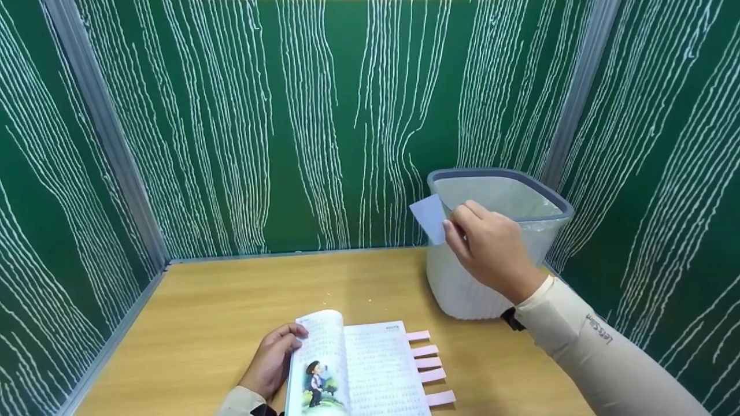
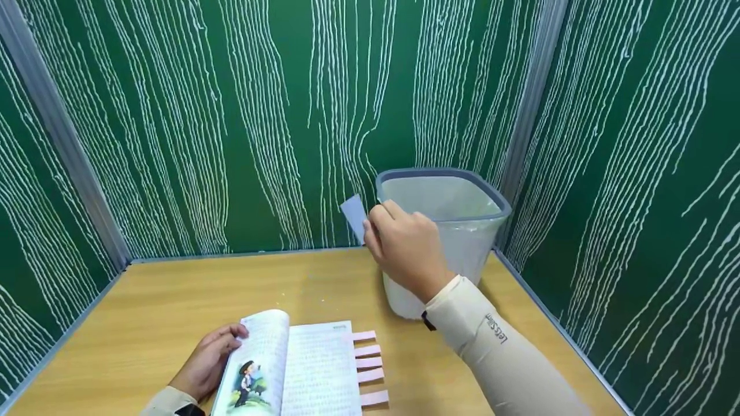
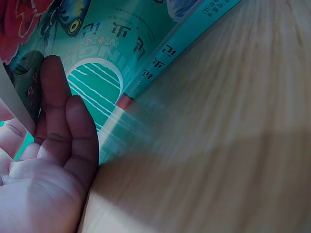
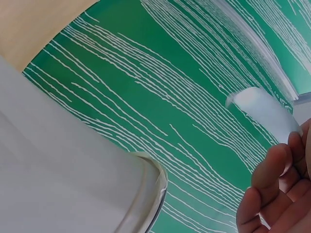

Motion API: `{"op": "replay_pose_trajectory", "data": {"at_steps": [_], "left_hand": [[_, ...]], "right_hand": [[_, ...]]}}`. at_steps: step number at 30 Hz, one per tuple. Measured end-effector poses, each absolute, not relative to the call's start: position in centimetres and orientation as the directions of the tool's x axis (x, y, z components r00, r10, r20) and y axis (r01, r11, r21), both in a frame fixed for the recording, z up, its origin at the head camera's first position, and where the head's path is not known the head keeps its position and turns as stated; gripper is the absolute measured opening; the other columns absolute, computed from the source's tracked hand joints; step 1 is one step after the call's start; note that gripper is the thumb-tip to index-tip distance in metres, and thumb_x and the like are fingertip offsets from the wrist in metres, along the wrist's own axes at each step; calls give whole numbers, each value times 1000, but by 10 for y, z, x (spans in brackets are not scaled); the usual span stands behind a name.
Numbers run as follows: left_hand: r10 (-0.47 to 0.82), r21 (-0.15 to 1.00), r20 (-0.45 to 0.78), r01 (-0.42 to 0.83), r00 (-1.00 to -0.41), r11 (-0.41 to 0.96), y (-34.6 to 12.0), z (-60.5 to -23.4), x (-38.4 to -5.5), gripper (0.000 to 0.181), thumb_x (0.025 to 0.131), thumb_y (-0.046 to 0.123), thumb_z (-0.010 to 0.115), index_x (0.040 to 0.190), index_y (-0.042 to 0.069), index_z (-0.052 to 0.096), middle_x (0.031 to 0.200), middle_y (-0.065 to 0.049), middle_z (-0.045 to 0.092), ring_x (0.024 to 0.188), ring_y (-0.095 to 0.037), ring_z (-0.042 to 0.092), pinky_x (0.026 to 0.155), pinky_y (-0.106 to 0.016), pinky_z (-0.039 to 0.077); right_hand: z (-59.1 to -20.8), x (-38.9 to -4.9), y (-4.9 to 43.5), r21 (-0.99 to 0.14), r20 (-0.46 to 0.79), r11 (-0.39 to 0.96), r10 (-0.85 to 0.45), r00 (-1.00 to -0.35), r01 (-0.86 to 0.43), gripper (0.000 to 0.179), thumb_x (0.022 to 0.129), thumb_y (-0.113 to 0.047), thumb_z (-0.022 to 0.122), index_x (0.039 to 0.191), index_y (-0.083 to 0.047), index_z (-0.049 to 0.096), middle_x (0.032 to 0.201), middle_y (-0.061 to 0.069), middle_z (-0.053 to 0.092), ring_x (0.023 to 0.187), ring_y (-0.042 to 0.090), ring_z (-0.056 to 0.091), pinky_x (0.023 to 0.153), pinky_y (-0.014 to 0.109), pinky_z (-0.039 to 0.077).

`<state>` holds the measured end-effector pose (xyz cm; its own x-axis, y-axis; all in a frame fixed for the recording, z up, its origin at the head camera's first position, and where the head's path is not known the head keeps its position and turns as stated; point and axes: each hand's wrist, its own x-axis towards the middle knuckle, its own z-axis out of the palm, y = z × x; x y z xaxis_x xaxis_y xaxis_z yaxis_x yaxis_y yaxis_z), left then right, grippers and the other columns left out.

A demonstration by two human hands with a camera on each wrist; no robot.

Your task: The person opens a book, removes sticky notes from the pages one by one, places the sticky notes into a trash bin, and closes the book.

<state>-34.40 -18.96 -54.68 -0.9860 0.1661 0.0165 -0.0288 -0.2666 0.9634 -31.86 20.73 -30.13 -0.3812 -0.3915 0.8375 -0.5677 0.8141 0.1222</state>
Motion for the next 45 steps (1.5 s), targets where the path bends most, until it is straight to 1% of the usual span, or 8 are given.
{"op": "replay_pose_trajectory", "data": {"at_steps": [4,11,21,27,33,36,41,45], "left_hand": [[177,960,32,-19,-984,-279,-190,-548,-345,19,87,-4,53,99,4,65,115,-5,54,105,-20,58,88,-31,55],[169,962,26,-21,-985,-271,-190,-549,-346,19,87,-4,53,100,3,66,111,-5,56,106,-19,57,89,-30,54],[165,962,25,-21,-986,-272,-189,-545,-345,20,87,-4,53,101,1,65,116,-7,55,106,-19,60,89,-30,56],[176,957,23,-29,-984,-290,-190,-546,-344,20,87,-4,53,102,1,65,116,-8,56,104,-19,62,89,-31,57],[211,952,12,-54,-977,-301,-192,-546,-342,20,88,-4,51,104,2,61,114,-9,57,102,-20,64,90,-33,57],[209,951,11,-54,-978,-305,-192,-546,-343,21,87,-4,51,104,2,62,112,-9,57,101,-20,64,90,-33,57],[196,953,15,-45,-980,-300,-191,-546,-343,21,87,-4,51,103,1,62,112,-9,57,101,-19,64,90,-32,56],[199,952,11,-51,-980,-303,-191,-545,-343,20,88,-4,51,103,1,62,114,-9,57,102,-19,64,90,-33,57]], "right_hand": [[-299,-321,209,128,833,821,-393,-388,-556,21,104,-24,57,88,-11,58,73,0,45,58,14,41,52,28,37],[-295,-324,209,120,831,830,-384,-402,-545,20,105,-25,59,92,-10,61,75,1,48,60,15,45,53,29,43],[-287,-331,213,134,836,849,-374,-401,-511,22,106,-26,57,93,-8,61,74,2,48,59,17,43,52,29,40],[-283,-335,218,135,836,869,-357,-417,-475,25,107,-30,55,95,-9,63,74,2,49,58,17,45,53,29,47],[-282,-343,225,159,843,878,-358,-401,-451,27,107,-29,53,91,-8,58,74,4,48,56,19,40,49,29,36],[-283,-346,228,142,840,890,-340,-423,-432,28,107,-29,53,90,-8,57,73,4,48,56,19,39,49,28,34],[-281,-350,234,90,832,911,-290,-474,-402,28,107,-30,54,91,-7,57,74,6,50,58,21,44,50,31,41],[-280,-352,238,64,831,919,-265,-489,-389,28,107,-31,54,93,-7,60,76,6,53,60,21,47,52,33,47]]}}
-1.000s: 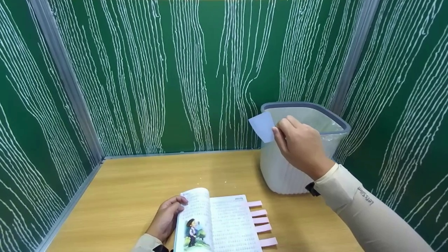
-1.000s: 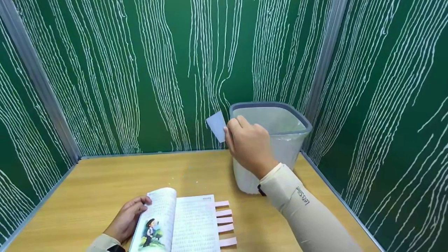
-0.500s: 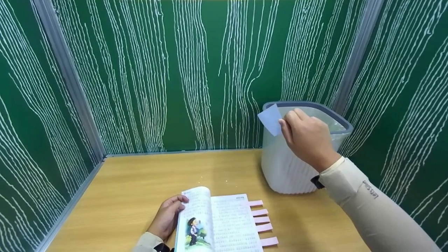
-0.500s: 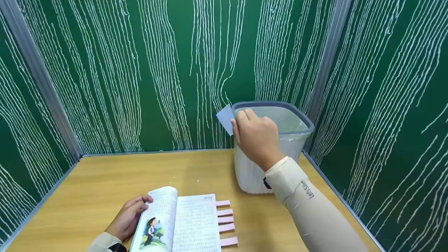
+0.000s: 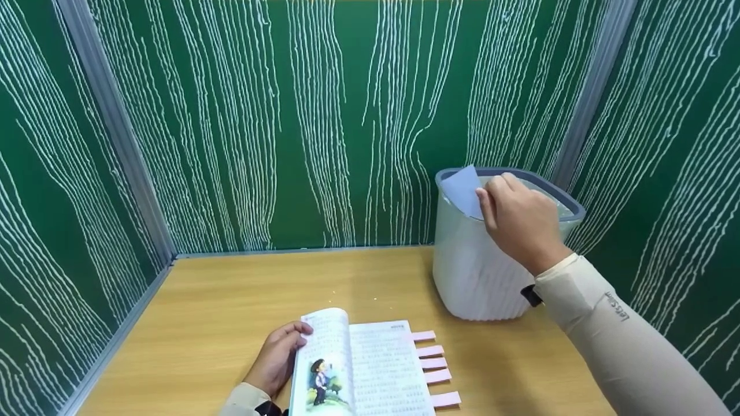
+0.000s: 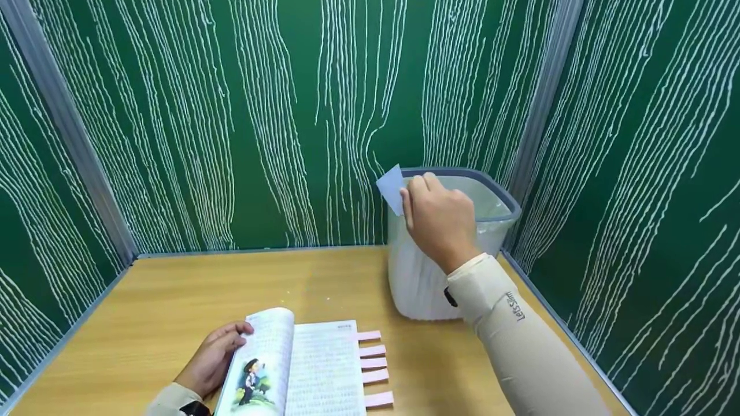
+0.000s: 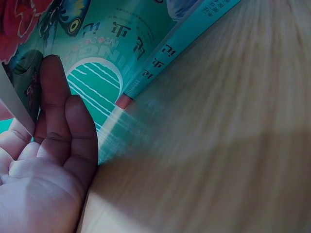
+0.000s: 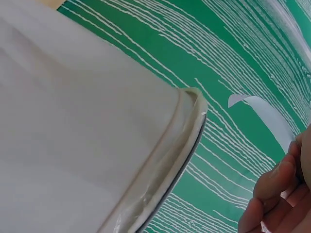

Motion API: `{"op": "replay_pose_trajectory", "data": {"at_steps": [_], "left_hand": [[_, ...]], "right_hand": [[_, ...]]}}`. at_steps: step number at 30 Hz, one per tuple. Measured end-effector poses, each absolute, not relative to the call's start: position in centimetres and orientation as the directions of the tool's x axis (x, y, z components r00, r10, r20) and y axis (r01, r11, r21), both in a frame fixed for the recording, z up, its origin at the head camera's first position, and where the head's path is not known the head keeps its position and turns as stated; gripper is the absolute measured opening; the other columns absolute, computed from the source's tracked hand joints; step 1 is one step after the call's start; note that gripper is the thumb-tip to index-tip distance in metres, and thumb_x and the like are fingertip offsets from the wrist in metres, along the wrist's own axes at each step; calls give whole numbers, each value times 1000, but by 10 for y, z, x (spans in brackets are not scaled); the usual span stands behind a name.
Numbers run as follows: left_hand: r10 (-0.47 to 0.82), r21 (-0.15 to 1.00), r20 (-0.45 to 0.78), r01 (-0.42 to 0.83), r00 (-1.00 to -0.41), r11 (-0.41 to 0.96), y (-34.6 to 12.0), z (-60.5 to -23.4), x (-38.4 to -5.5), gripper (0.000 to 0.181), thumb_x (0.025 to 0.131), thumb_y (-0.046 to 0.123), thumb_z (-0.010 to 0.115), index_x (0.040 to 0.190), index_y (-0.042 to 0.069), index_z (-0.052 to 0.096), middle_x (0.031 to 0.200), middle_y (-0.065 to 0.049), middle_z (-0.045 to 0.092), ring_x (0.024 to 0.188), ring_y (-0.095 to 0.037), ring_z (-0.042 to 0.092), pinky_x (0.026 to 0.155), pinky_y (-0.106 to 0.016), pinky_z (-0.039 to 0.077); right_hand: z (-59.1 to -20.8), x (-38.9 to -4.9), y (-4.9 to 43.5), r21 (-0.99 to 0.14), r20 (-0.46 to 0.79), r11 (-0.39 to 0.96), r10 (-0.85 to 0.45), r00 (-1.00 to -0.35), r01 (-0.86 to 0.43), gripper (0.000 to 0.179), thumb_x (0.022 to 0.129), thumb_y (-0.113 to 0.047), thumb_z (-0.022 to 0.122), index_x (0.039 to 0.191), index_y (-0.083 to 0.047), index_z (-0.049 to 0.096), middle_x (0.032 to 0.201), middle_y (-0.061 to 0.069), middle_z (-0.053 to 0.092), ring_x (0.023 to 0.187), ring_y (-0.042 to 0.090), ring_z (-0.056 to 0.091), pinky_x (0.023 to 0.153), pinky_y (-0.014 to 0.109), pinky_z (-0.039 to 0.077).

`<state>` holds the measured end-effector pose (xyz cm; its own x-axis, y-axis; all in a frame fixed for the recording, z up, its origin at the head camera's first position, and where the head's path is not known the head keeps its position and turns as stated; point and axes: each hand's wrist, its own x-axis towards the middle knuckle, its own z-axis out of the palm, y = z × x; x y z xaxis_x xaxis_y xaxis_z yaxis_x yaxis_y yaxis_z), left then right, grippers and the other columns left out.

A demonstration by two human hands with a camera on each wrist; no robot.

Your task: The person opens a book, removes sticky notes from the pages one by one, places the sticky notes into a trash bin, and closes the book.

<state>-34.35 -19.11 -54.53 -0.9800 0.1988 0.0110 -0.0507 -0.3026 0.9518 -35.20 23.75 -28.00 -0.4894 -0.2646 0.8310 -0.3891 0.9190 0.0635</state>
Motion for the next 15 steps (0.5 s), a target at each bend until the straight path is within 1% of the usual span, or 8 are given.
{"op": "replay_pose_trajectory", "data": {"at_steps": [4,11,15], "left_hand": [[199,949,10,-53,-980,-310,-191,-546,-343,20,88,-4,51,103,1,63,115,-9,57,102,-20,64,90,-33,57],[204,947,12,-55,-979,-317,-191,-547,-344,21,87,-4,52,103,2,63,111,-8,58,100,-20,64,89,-33,57],[212,949,26,-42,-977,-313,-191,-549,-345,21,87,-4,51,103,2,63,115,-9,57,103,-20,63,90,-32,57]], "right_hand": [[-282,-354,239,59,831,923,-257,-493,-381,31,108,-34,51,95,-8,61,76,5,54,58,20,47,52,33,49],[-280,-358,242,61,843,929,-244,-479,-366,32,108,-34,50,91,-8,60,72,4,50,55,20,43,49,30,41],[-278,-361,245,89,850,932,-255,-460,-352,32,108,-32,51,91,-7,60,72,5,49,52,20,42,46,30,40]]}}
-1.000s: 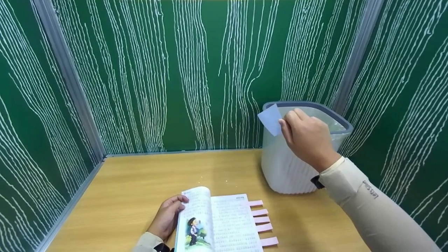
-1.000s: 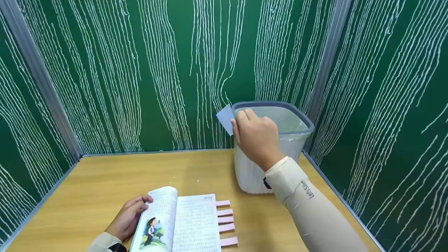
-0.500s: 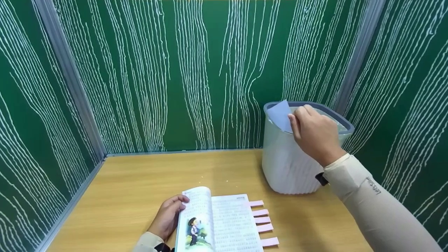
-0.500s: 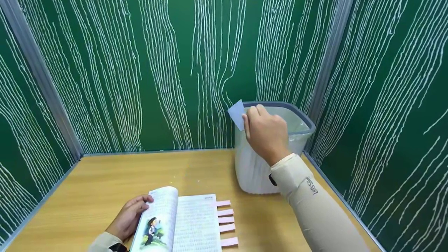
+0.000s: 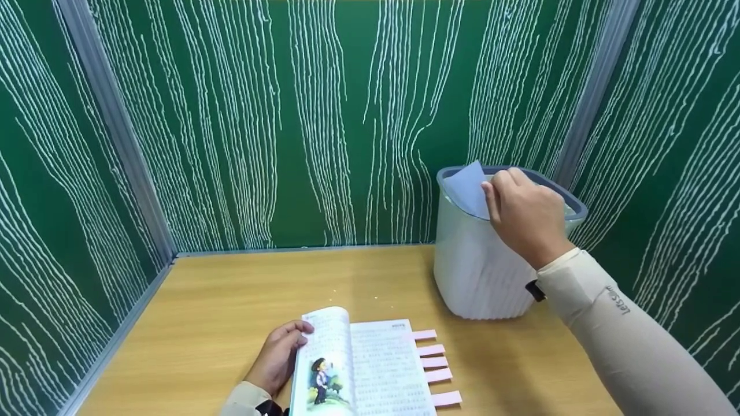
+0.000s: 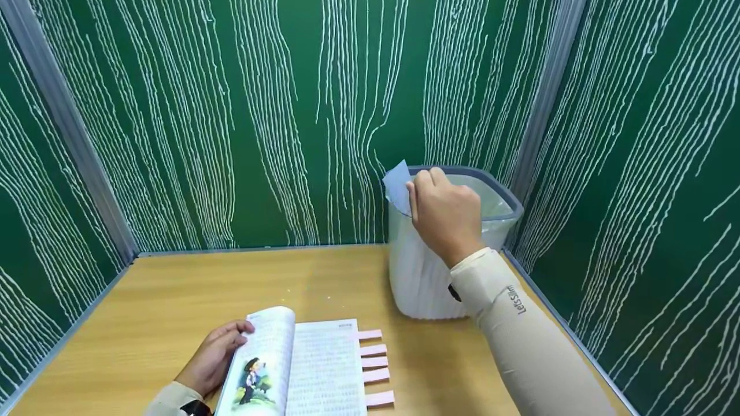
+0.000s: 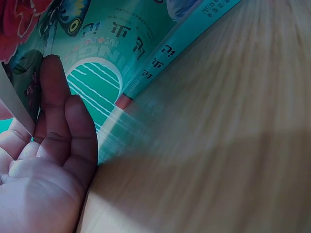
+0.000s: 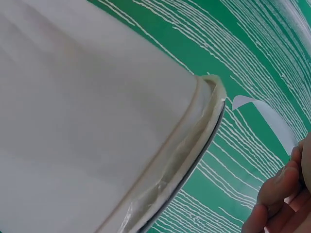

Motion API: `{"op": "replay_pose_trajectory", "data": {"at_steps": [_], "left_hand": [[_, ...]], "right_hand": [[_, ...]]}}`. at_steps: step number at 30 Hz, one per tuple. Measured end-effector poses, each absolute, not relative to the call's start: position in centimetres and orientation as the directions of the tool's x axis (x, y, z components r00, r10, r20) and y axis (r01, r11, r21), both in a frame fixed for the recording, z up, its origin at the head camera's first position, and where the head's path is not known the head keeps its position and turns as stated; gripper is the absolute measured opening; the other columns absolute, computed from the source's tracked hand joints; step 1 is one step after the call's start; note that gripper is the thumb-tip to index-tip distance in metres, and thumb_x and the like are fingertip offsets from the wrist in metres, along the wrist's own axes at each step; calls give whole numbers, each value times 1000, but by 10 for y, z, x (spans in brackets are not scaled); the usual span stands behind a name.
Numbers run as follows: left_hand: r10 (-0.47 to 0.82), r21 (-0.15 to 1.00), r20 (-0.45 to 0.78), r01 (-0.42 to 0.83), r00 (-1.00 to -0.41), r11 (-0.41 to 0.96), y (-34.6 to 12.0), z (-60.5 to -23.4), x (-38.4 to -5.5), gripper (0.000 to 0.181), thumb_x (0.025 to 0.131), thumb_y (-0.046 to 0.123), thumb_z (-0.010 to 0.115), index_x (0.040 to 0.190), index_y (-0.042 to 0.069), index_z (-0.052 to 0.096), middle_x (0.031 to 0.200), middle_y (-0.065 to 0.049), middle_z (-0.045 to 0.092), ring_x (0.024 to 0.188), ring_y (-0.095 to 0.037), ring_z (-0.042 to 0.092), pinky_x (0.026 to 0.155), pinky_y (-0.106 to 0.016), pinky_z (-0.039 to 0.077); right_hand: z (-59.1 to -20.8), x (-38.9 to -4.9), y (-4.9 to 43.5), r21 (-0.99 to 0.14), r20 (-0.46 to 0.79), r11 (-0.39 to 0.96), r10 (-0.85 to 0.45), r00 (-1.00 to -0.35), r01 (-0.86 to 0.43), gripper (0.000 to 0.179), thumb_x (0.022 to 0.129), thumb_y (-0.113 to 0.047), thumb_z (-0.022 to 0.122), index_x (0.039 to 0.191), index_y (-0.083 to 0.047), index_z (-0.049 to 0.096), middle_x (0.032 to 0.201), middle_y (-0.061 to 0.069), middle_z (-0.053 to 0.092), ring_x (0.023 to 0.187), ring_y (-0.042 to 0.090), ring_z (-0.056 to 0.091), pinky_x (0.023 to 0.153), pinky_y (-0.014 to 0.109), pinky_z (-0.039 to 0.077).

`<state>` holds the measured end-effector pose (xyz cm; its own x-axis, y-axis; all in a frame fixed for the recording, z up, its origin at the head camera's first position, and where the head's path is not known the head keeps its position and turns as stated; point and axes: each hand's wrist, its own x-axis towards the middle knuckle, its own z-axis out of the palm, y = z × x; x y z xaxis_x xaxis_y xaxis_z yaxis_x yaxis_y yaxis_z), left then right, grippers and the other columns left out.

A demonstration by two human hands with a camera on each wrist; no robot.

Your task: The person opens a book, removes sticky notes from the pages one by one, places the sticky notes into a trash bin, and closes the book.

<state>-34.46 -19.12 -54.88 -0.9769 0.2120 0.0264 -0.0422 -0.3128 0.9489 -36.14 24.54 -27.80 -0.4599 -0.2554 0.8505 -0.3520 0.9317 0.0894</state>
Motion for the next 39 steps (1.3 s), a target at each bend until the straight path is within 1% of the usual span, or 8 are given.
{"op": "replay_pose_trajectory", "data": {"at_steps": [4,8,11,16,22,28,31,39], "left_hand": [[208,951,30,-36,-978,-307,-191,-550,-345,20,87,-4,50,103,2,63,119,-10,55,105,-19,63,92,-32,56],[195,952,23,-38,-981,-303,-191,-550,-345,21,87,-4,51,102,2,63,119,-10,55,105,-19,63,92,-32,56],[194,954,27,-33,-981,-299,-191,-550,-345,20,87,-4,51,102,1,63,119,-10,56,104,-19,63,91,-32,57],[194,953,22,-38,-981,-301,-191,-550,-345,20,86,-4,51,101,2,64,116,-10,57,102,-19,64,89,-32,57],[212,947,24,-46,-977,-318,-192,-549,-346,21,87,-5,51,102,3,64,116,-10,59,103,-20,66,90,-33,58],[214,945,24,-47,-977,-324,-192,-548,-345,21,87,-5,50,102,2,63,116,-10,59,103,-20,65,90,-33,58],[216,945,27,-46,-976,-324,-192,-548,-345,21,87,-5,50,102,2,63,114,-10,59,102,-20,65,90,-32,58],[207,944,22,-47,-978,-325,-190,-547,-346,22,86,-6,49,101,2,63,111,-8,59,99,-18,65,87,-31,57]], "right_hand": [[-276,-365,249,92,851,937,-250,-461,-338,32,108,-32,50,92,-6,61,72,6,50,50,20,42,45,33,44],[-274,-369,252,54,849,940,-220,-481,-337,37,109,-37,47,95,-7,63,74,5,52,52,21,47,49,40,54],[-273,-371,254,40,844,943,-209,-494,-330,40,109,-39,46,96,-6,64,76,6,53,54,23,51,52,43,56],[-272,-374,259,24,838,950,-189,-512,-311,39,109,-39,48,98,-6,65,80,7,57,58,26,58,53,46,58],[-271,-374,263,3,832,953,-170,-528,-302,40,108,-39,48,100,-5,66,83,9,59,62,28,60,57,51,60],[-272,-375,265,-21,841,954,-144,-521,-299,39,108,-38,48,95,-6,65,79,8,58,61,26,56,54,48,58],[-274,-377,266,-42,840,955,-126,-527,-294,39,108,-39,48,95,-6,65,78,7,57,60,25,54,53,46,56],[-278,-381,272,-112,824,954,-67,-562,-278,41,108,-40,48,101,-5,68,90,11,65,67,29,61,59,52,59]]}}
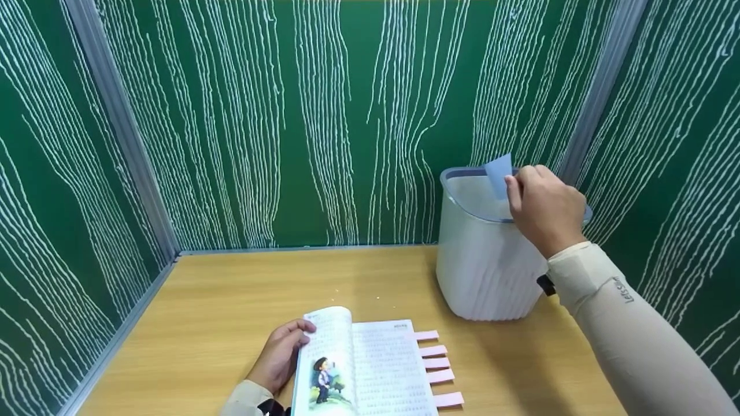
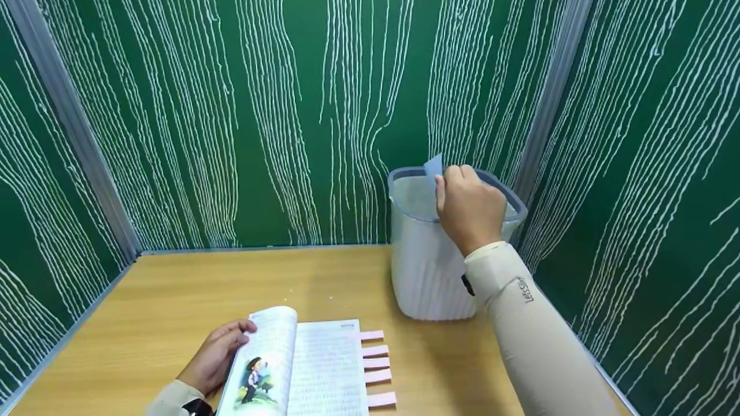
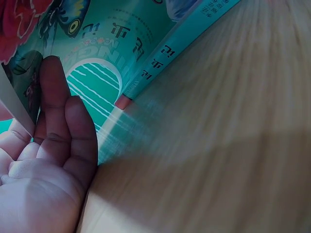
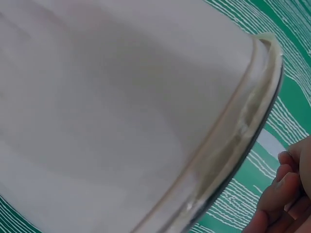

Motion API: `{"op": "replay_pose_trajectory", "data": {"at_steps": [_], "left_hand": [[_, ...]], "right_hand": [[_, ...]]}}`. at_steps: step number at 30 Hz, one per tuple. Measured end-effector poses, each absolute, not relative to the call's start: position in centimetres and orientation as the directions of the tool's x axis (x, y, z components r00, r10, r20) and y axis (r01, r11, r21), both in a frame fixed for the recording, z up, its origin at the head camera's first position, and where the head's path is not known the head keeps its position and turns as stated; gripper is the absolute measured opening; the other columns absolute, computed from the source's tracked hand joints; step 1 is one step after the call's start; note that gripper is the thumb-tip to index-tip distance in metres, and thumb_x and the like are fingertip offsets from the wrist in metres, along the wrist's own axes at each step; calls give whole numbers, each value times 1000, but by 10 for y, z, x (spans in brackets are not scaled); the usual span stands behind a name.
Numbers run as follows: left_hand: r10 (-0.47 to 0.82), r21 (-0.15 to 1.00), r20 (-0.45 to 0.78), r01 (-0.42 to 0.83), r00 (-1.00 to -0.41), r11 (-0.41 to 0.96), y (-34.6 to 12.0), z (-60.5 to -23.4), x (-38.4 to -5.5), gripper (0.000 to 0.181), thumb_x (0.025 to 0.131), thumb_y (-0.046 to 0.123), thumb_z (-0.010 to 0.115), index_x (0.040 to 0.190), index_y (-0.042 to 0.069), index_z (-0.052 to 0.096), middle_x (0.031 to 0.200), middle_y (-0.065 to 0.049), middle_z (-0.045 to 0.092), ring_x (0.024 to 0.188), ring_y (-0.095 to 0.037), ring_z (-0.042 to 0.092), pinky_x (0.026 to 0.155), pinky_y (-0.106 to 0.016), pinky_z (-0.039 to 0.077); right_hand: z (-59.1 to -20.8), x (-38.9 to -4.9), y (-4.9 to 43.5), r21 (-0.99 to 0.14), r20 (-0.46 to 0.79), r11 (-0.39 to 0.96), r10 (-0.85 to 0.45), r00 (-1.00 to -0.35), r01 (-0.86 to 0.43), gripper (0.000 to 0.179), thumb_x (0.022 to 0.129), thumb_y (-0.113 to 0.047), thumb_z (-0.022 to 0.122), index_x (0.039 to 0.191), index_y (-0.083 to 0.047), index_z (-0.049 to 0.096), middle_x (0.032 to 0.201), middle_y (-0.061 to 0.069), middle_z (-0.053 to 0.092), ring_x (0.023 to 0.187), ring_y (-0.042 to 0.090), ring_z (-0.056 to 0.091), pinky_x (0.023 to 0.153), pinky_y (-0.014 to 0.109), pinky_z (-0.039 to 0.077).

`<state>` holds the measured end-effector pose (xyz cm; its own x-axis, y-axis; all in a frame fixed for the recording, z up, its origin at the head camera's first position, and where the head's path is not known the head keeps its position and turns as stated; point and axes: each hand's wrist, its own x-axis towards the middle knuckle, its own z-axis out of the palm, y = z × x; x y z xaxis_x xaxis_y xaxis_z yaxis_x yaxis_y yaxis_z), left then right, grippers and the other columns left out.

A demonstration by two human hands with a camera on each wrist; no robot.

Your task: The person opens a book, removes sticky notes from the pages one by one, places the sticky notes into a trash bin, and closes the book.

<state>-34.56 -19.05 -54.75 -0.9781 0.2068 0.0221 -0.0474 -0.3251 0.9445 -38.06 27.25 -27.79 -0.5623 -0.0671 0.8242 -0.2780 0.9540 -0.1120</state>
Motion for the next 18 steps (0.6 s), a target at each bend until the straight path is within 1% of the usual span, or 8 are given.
{"op": "replay_pose_trajectory", "data": {"at_steps": [7,12,18], "left_hand": [[197,951,18,-44,-980,-306,-190,-546,-346,21,86,-5,50,102,2,63,112,-8,58,101,-18,62,88,-30,56],[193,951,14,-47,-981,-307,-190,-546,-345,21,87,-6,50,101,2,63,113,-8,59,101,-18,63,88,-30,56],[192,949,13,-48,-981,-312,-190,-547,-345,21,87,-5,51,102,1,63,115,-9,59,102,-18,63,89,-31,57]], "right_hand": [[-282,-383,279,-143,798,957,-40,-601,-253,44,108,-42,47,107,-4,70,99,15,69,76,36,67,69,61,61],[-283,-384,280,-164,784,956,-22,-621,-242,45,107,-43,47,106,-5,71,98,14,70,75,34,65,67,61,60],[-283,-384,279,-180,771,956,-9,-637,-232,47,107,-44,45,106,-6,71,98,14,70,76,35,66,69,62,60]]}}
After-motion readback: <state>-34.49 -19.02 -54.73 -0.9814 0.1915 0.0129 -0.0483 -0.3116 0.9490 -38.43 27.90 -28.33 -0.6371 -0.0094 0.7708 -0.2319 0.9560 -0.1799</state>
